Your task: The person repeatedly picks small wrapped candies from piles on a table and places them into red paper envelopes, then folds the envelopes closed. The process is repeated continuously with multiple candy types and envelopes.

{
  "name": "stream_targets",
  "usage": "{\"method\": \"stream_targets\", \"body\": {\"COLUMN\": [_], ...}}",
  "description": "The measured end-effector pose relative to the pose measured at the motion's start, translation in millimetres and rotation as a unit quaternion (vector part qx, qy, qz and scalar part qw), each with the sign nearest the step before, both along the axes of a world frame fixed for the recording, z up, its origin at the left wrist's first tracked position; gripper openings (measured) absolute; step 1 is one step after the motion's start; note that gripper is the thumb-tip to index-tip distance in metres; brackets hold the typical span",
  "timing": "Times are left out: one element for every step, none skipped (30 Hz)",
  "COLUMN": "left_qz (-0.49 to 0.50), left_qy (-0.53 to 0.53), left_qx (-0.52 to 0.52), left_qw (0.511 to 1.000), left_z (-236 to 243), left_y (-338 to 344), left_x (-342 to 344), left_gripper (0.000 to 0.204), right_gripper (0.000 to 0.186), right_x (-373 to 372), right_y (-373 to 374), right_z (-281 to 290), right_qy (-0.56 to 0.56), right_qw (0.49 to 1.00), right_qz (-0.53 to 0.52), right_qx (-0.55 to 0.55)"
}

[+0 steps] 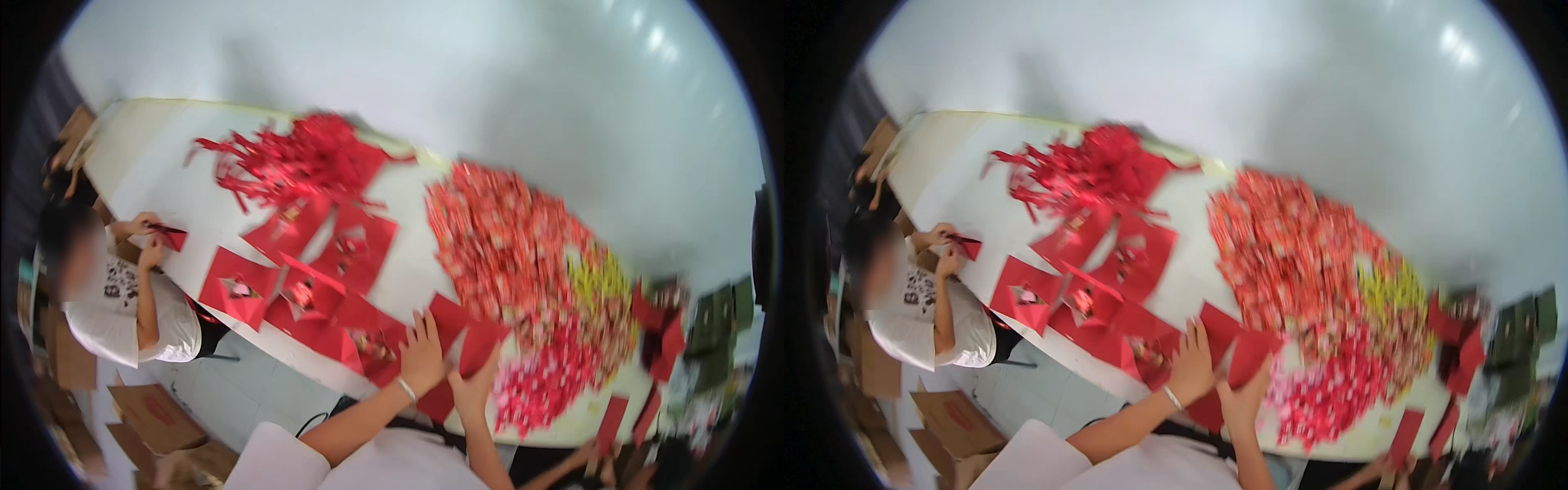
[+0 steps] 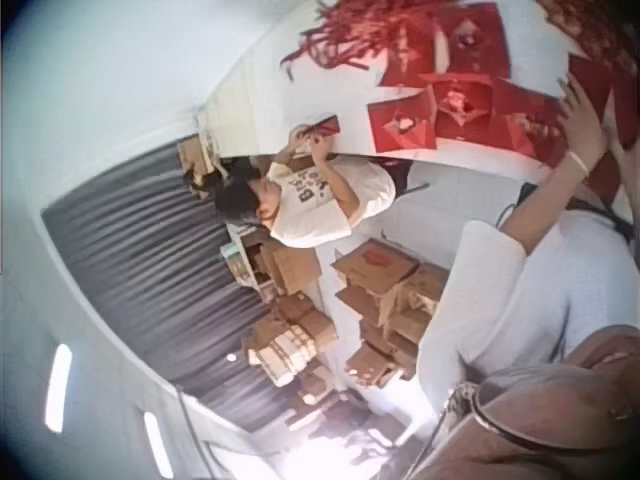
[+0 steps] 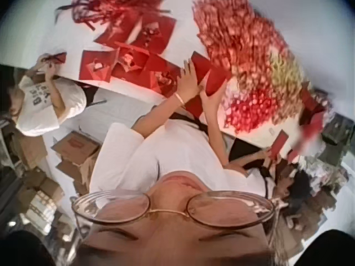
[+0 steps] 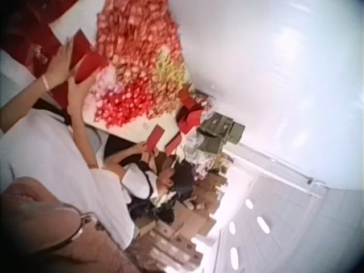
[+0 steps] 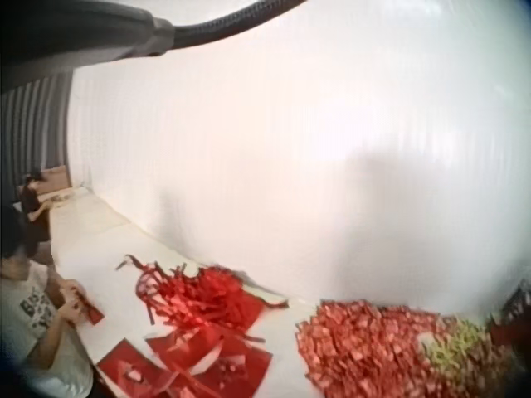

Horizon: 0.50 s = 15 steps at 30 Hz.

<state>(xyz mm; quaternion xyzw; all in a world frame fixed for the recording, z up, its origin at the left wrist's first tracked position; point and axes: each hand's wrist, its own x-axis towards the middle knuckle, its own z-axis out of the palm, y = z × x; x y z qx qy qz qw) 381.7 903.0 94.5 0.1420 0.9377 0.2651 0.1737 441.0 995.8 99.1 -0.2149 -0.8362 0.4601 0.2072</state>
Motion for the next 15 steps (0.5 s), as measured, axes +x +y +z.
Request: {"method": "stream_targets", "body": {"left_qz": [0.009,0.006,-0.003,-0.014,-0.009,-0.022,-0.022,-0.034,-0.035,-0.053,-0.069,-0.043,-0.067,-0.089,-0.113], "left_qy": [0.004,0.033,0.024,0.025,0.006,-0.001,-0.004,-0.003,0.002,-0.033,-0.069,-0.156,-0.149,-0.141,-0.132], "left_qx": [0.014,-0.017,-0.011,0.024,0.039,0.021,0.027,0.068,0.107,0.137,0.165,0.224,0.214,0.204,0.196], "left_qw": [1.000,0.999,1.000,0.999,0.999,1.000,0.999,0.997,0.994,0.989,0.981,0.961,0.963,0.965,0.965], "left_z": [-10,-21,-27,-38,-45,-48,-50,-50,-41,-35,-26,-5,-2,1,3], "left_y": [1,-2,-2,-3,-3,-2,0,0,1,-2,-3,-2,-3,-8,-10], "left_x": [8,7,11,13,14,13,11,9,6,-2,-8,-13,-18,-22,-22], "left_gripper": [0.098,0.096,0.095,0.099,0.103,0.101,0.098,0.095,0.091,0.087,0.083,0.076,0.075,0.074,0.074], "right_gripper": [0.090,0.090,0.090,0.090,0.090,0.090,0.089,0.089,0.089,0.087,0.085,0.084,0.083,0.081,0.081], "right_x": [18,20,27,33,32,32,32,34,32,29,30,34,35,37,39], "right_y": [-6,-11,-14,-16,-15,-15,-17,-17,-8,3,16,29,47,57,61], "right_z": [-8,-16,-27,-25,-22,-24,-25,-26,-22,-17,-13,-15,-18,-21,-19], "right_qy": [-0.007,-0.038,-0.072,-0.106,-0.125,-0.133,-0.137,-0.137,-0.129,-0.142,-0.155,-0.145,-0.129,-0.112,-0.115], "right_qw": [1.000,0.999,0.996,0.993,0.991,0.989,0.988,0.988,0.990,0.986,0.979,0.975,0.971,0.965,0.959], "right_qz": [0.007,-0.018,-0.048,-0.053,-0.056,-0.063,-0.064,-0.068,-0.055,-0.055,-0.054,-0.036,-0.015,0.007,0.005], "right_qx": [0.000,0.014,0.037,0.022,0.007,-0.005,-0.019,-0.037,-0.018,-0.068,-0.117,-0.163,-0.200,-0.236,-0.261]}}
